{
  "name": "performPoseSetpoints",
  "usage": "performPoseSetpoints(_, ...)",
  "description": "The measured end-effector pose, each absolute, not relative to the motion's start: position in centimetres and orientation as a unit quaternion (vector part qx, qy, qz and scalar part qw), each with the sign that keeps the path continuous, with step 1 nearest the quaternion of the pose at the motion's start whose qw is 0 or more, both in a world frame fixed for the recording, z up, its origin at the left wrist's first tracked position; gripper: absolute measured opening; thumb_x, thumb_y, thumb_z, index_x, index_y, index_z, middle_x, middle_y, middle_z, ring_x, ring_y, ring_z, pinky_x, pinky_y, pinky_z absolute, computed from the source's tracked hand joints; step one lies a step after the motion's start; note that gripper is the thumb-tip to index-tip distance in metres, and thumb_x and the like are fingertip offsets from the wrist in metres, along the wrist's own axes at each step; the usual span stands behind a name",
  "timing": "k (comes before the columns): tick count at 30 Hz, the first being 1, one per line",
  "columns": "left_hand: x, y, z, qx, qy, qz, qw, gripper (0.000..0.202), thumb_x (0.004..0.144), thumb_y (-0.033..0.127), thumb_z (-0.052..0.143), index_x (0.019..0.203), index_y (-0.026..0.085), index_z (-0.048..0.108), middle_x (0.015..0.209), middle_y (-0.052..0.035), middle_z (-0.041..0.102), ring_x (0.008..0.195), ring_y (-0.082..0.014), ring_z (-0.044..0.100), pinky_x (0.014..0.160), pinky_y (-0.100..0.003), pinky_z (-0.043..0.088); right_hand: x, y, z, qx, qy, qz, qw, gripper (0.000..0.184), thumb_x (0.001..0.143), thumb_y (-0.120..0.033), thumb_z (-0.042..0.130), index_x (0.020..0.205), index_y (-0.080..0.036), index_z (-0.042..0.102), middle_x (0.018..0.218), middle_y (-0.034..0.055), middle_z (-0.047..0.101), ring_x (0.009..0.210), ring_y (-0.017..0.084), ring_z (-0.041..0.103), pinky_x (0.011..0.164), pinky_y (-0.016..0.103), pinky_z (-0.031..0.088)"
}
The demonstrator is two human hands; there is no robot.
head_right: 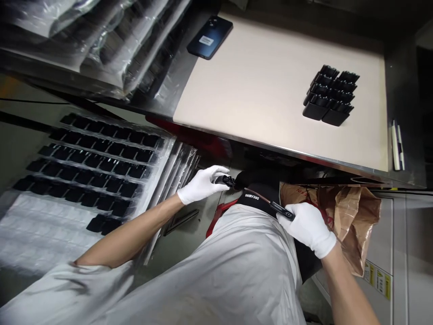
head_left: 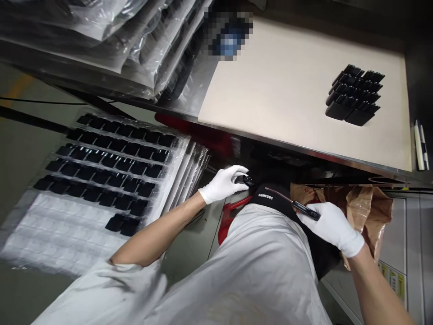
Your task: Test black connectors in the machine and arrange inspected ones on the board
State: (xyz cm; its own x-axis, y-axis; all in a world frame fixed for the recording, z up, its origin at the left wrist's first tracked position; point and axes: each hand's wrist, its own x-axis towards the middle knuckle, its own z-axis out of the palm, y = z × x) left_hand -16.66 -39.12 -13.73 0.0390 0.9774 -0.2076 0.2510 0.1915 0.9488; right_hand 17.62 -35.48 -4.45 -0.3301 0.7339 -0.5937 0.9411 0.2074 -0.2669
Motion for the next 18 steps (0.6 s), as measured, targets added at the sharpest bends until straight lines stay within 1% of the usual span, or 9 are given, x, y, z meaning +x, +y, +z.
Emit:
performPoseSetpoints(2, -16.5, -40.1, -14.2, 0.356, 0.566, 0.451, 0.591, 0.052, 0.068, 0.027, 0.094, 0.113, 0.016, 0.07, 0.101, -0.0059, 0.074, 0.086, -0.0173, 0.07, 0.072, -0.026, 0.057, 17.6, -35.8, -5.3, 0.533, 0.776, -0.308, 0.14, 0.043, 0.086, -0.056, 0.055, 0.059, -0.023, 0.055, 0.061, 0.0027, 0.059, 0.06, 0.017, 0.049, 0.062, 0.031, 0.03)
performPoseSetpoints(3, -16.4, -40.6, -14.2, 0.285, 0.54, 0.483, 0.628, 0.053, 0.066, 0.03, 0.095, 0.11, 0.015, 0.07, 0.093, -0.0045, 0.072, 0.076, -0.0137, 0.066, 0.062, -0.022, 0.051, 17.5, -36.0, -5.6, 0.524, 0.784, -0.308, 0.126, 0.044, 0.087, -0.056, 0.055, 0.058, -0.023, 0.053, 0.061, 0.0025, 0.058, 0.06, 0.016, 0.048, 0.063, 0.031, 0.03)
performPoseSetpoints(5, -16.4, -41.4, -14.3, 0.181, 0.474, 0.522, 0.686, 0.052, 0.066, 0.036, 0.097, 0.103, 0.012, 0.07, 0.081, -0.0023, 0.064, 0.063, -0.0079, 0.054, 0.052, -0.018, 0.04, 17.1, -36.0, -6.1, 0.517, 0.792, -0.307, 0.107, 0.046, 0.086, -0.057, 0.055, 0.057, -0.022, 0.049, 0.061, 0.002, 0.056, 0.059, 0.015, 0.045, 0.063, 0.031, 0.03)
performPoseSetpoints(7, -16.9, -41.9, -14.3, 0.125, 0.413, 0.53, 0.73, 0.05, 0.065, 0.037, 0.099, 0.094, 0.01, 0.07, 0.079, -0.0033, 0.063, 0.061, -0.005, 0.049, 0.051, -0.016, 0.034, 16.8, -35.9, -6.3, 0.514, 0.793, -0.312, 0.101, 0.048, 0.086, -0.058, 0.056, 0.056, -0.022, 0.046, 0.06, 0.0015, 0.054, 0.058, 0.015, 0.043, 0.061, 0.031, 0.029)
performPoseSetpoints(9, -17.5, -42.3, -14.5, 0.11, 0.374, 0.521, 0.759, 0.049, 0.063, 0.036, 0.101, 0.088, 0.009, 0.069, 0.082, -0.0069, 0.065, 0.06, -0.0044, 0.048, 0.049, -0.016, 0.031, 16.5, -35.8, -6.6, 0.498, 0.798, -0.325, 0.099, 0.048, 0.086, -0.057, 0.057, 0.055, -0.022, 0.045, 0.059, 0.001, 0.053, 0.057, 0.014, 0.043, 0.059, 0.031, 0.03)
performPoseSetpoints(11, -18.0, -42.7, -14.8, 0.116, 0.366, 0.512, 0.769, 0.052, 0.06, 0.037, 0.102, 0.09, 0.009, 0.07, 0.087, -0.0102, 0.069, 0.061, -0.0059, 0.051, 0.047, -0.017, 0.028, 16.5, -35.6, -7.2, 0.472, 0.808, -0.34, 0.094, 0.047, 0.087, -0.056, 0.058, 0.055, -0.022, 0.046, 0.059, 0.0009, 0.053, 0.057, 0.014, 0.045, 0.058, 0.03, 0.033)
performPoseSetpoints(13, -18.1, -43.5, -14.9, 0.142, 0.396, 0.495, 0.76, 0.055, 0.059, 0.036, 0.102, 0.095, 0.008, 0.072, 0.085, -0.0095, 0.069, 0.06, -0.0075, 0.054, 0.048, -0.018, 0.031, 16.8, -35.4, -8.4, 0.454, 0.816, -0.349, 0.082, 0.043, 0.088, -0.054, 0.059, 0.059, -0.023, 0.055, 0.061, 0.0016, 0.058, 0.058, 0.016, 0.052, 0.059, 0.03, 0.04)
performPoseSetpoints(16, -18.1, -45.7, -14.5, 0.174, 0.469, 0.46, 0.733, 0.058, 0.057, 0.037, 0.102, 0.097, 0.009, 0.071, 0.081, -0.007, 0.07, 0.06, -0.01, 0.058, 0.051, -0.021, 0.04, 17.8, -34.8, -10.9, 0.453, 0.82, -0.348, 0.032, 0.033, 0.087, -0.054, 0.064, 0.081, -0.024, 0.076, 0.073, 0.0041, 0.07, 0.068, 0.021, 0.066, 0.067, 0.033, 0.053)
performPoseSetpoints(18, -19.3, -47.9, -13.8, 0.172, 0.523, 0.466, 0.693, 0.059, 0.057, 0.04, 0.101, 0.097, 0.011, 0.07, 0.086, -0.0086, 0.072, 0.065, -0.0134, 0.063, 0.055, -0.024, 0.047, 18.4, -34.2, -12.4, 0.46, 0.816, -0.348, -0.034, 0.035, 0.085, -0.056, 0.068, 0.098, -0.026, 0.08, 0.087, 0.0058, 0.077, 0.079, 0.026, 0.073, 0.075, 0.037, 0.06)
